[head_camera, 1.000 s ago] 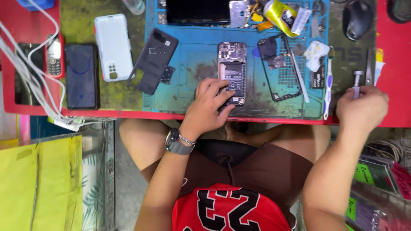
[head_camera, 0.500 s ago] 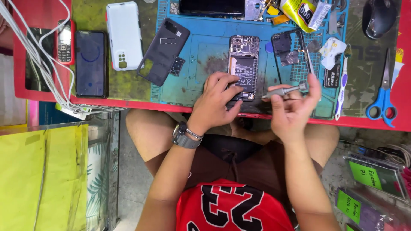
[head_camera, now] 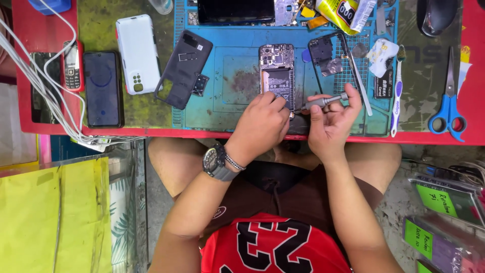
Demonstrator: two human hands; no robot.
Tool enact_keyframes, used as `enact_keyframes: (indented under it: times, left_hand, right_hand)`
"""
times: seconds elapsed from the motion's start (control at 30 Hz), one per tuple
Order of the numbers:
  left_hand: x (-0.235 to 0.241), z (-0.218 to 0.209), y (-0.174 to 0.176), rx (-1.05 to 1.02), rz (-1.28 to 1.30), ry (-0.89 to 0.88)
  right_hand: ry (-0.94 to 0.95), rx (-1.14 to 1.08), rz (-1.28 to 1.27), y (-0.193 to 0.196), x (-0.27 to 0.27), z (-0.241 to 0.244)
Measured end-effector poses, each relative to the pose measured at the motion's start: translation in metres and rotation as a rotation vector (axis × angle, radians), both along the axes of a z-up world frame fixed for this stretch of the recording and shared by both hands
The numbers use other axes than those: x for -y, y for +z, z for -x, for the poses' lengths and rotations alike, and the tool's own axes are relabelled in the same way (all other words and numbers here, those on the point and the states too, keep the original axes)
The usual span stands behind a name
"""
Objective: The person disassembles a smartphone on a workbench, using a screwdriver and tweezers to remove screws and internal components. They detach a small circuit board and set it aside while continuing to work on the phone's interior.
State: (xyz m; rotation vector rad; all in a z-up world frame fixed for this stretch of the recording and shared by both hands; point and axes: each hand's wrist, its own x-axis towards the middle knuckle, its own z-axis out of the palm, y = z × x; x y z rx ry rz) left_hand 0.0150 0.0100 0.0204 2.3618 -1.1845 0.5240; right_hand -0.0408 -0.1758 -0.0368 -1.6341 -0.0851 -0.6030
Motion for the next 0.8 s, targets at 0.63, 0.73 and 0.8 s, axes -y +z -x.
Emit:
enact_keyframes:
  times: [0.63, 0.73, 0.8]
  left_hand:
    - [0.015, 0.006, -0.004, 0.025, -0.207, 0.122]
    - [0.026, 0.011, -0.010, 0.074, -0.265, 0.176]
    - [0.031, 0.014, -0.012, 0.168, -0.282, 0.175]
  right_hand:
    - [0.041, -0.011, -0.030, 0.001, -0.001, 0.001]
    - [0.040, -0.023, -0.041, 0.000, 0.000, 0.001]
    - [0.025, -0.030, -0.014, 0.002, 0.001, 0.002]
